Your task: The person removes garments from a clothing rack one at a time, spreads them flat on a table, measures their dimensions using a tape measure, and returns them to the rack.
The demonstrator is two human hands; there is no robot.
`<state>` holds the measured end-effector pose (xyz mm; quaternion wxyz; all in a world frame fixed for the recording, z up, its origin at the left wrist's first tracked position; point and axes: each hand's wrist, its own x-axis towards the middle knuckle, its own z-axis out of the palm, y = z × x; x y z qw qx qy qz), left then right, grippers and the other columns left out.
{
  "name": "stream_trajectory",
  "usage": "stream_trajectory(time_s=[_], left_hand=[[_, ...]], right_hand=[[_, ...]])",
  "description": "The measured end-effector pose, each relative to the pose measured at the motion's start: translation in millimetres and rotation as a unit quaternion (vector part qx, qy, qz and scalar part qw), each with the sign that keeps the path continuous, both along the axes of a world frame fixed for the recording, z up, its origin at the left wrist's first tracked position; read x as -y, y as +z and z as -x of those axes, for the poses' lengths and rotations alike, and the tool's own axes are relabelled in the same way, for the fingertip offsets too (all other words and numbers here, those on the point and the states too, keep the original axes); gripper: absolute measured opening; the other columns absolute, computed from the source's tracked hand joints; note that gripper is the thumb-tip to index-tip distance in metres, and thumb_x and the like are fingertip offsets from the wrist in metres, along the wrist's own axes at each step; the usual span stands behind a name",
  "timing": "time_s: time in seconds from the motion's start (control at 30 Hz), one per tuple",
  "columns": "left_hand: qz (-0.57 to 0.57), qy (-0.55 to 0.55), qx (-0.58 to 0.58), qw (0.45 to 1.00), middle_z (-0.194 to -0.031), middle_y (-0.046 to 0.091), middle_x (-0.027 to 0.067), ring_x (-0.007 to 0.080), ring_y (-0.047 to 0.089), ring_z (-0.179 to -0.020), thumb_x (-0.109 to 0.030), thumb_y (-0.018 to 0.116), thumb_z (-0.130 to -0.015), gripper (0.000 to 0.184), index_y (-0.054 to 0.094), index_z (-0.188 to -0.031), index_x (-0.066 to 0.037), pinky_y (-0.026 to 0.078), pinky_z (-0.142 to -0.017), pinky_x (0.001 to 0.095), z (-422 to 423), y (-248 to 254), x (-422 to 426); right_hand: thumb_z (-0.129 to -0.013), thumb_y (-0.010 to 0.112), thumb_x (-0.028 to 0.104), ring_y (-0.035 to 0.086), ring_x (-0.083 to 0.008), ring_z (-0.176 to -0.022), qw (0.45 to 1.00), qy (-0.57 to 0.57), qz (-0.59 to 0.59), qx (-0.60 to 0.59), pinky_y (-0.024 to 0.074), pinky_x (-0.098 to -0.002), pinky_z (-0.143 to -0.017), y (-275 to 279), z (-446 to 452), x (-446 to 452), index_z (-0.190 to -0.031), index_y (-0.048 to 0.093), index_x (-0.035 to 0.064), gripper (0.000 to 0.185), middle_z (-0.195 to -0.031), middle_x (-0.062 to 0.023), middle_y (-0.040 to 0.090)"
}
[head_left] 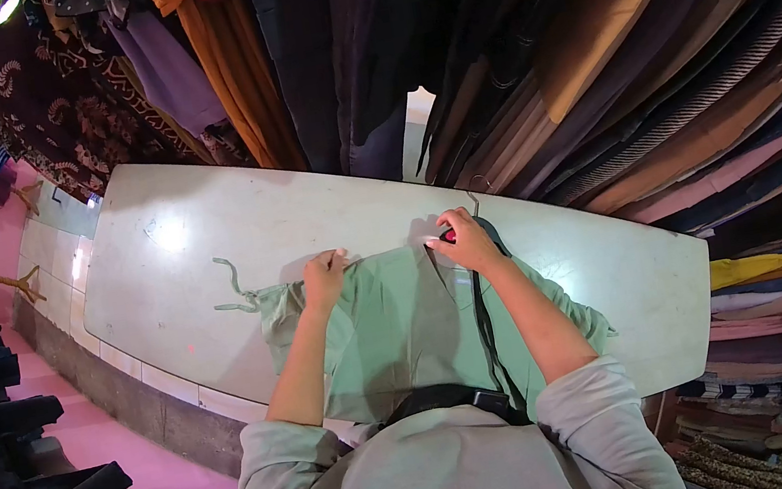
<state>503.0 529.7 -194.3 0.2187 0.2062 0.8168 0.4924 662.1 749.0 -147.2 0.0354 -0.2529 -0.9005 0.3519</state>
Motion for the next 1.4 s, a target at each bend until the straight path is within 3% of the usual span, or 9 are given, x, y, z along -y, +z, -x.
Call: stream_trajectory(time_s=[0.17,0.47,0.63,0.7,0.83,0.87,0.93,1.03,1.4], left_hand=[[0.136,0.009,-0.394,0.909,-0.083,0.06,0.01,0.0253,0.055,-0.086,-0.027,0.064,-0.074,0.026,0.063,-0.092,-0.009,0.038,-0.082,0.0363,5.4,27.5,51.7],[0.301,-0.134,-0.251,0.91,-0.1,0.055,0.0044,0.026,0.048,-0.099,-0.028,0.069,-0.068,0.03,0.057,-0.089,-0.01,0.032,-0.087,0.0422,30.4,32.6,108.4],[0.168,-0.032,-0.401,0.9,-0.112,0.05,0.0116,0.0302,0.043,-0.108,-0.02,0.067,-0.07,0.045,0.05,-0.11,-0.009,0.028,-0.095,0.0459,-18.8,28.3,80.7],[0.112,-0.142,-0.378,0.908,-0.127,0.039,0.0159,0.033,0.034,-0.12,-0.027,0.064,-0.073,0.058,0.042,-0.123,-0.009,0.018,-0.101,0.0517,-49.4,9.6,68.4],[0.186,-0.261,-0.38,0.868,-0.138,0.026,0.0141,0.0326,0.022,-0.129,-0.04,0.058,-0.076,0.066,0.034,-0.131,-0.013,0.015,-0.098,0.061,-103.2,31.7,35.2],[0.226,-0.275,-0.374,0.856,-0.141,0.02,0.0112,0.0321,0.018,-0.13,-0.049,0.053,-0.075,0.071,0.029,-0.134,-0.016,0.012,-0.096,0.0652,-102.8,26.4,28.5],[0.265,-0.288,-0.37,0.843,-0.144,0.014,0.0084,0.0317,0.014,-0.132,-0.058,0.049,-0.075,0.077,0.024,-0.137,-0.02,0.009,-0.094,0.0693,-98.9,26.3,18.2],[0.297,-0.247,-0.328,0.862,-0.145,0.013,0.0037,0.0297,0.012,-0.133,-0.062,0.05,-0.072,0.08,0.022,-0.137,-0.025,0.007,-0.092,0.0713,-90.9,31.8,8.6],[0.387,-0.164,-0.306,0.854,-0.146,0.009,-0.0018,0.0235,0.012,-0.133,-0.065,0.051,-0.069,0.087,0.014,-0.139,-0.028,0.011,-0.093,0.0714,-48.3,30.1,-5.2]], right_hand=[[-0.072,0.07,0.025,0.052,-0.0211,-0.084,0.98,-0.091,0.017,-0.179,0.0451,-0.0313,-0.074,3.6,-46.4,-0.4,-0.105,0.043,0.0015,0.048,-0.095,-0.0123,0.047],[-0.085,0.056,0.019,0.05,-0.005,-0.066,0.9,-0.397,0.088,-0.156,0.0412,-0.0204,-0.057,80.9,-265.9,-44.2,-0.098,0.058,0.0036,0.02,-0.078,-0.0015,0.059],[-0.083,0.061,0.022,0.054,-0.018,-0.071,0.435,-0.669,-0.508,-0.323,0.0441,-0.0276,-0.064,163.6,-404.2,-29.1,-0.092,0.058,-0.001,0.025,-0.084,-0.0095,0.06],[-0.083,0.061,0.02,0.054,-0.0181,-0.071,0.454,-0.667,-0.524,-0.274,0.0445,-0.0279,-0.065,160.8,-423.4,-9.0,-0.092,0.058,-0.0012,0.023,-0.083,-0.0094,0.06],[-0.078,0.057,0.002,0.055,-0.0189,-0.09,0.805,-0.484,-0.29,-0.18,0.0454,-0.0275,-0.074,39.8,-397.1,13.6,-0.113,0.052,0.004,0.036,-0.104,-0.0073,0.057],[-0.073,0.062,0.005,0.055,-0.0209,-0.096,0.836,-0.543,-0.015,-0.077,0.0457,-0.0288,-0.078,62.9,-336.0,46.1,-0.118,0.05,0.0081,0.046,-0.111,-0.0087,0.056],[-0.066,0.069,0.017,0.05,-0.0273,-0.109,0.939,-0.319,-0.078,-0.102,0.0441,-0.0334,-0.086,-4.1,-295.5,63.2,-0.125,0.045,0.0117,0.064,-0.128,-0.0141,0.044],[-0.066,0.065,0.028,0.045,-0.0303,-0.115,0.942,-0.308,0.031,0.132,0.0428,-0.0356,-0.089,-12.6,-234.5,80.1,-0.134,0.033,0.0201,0.076,-0.144,-0.0138,0.014],[-0.065,0.062,0.032,0.049,-0.027,-0.111,0.95,-0.253,-0.011,0.183,0.0449,-0.0379,-0.085,-8.2,-134.5,16.2,-0.132,0.036,0.0276,0.072,-0.145,-0.0097,0.01]])
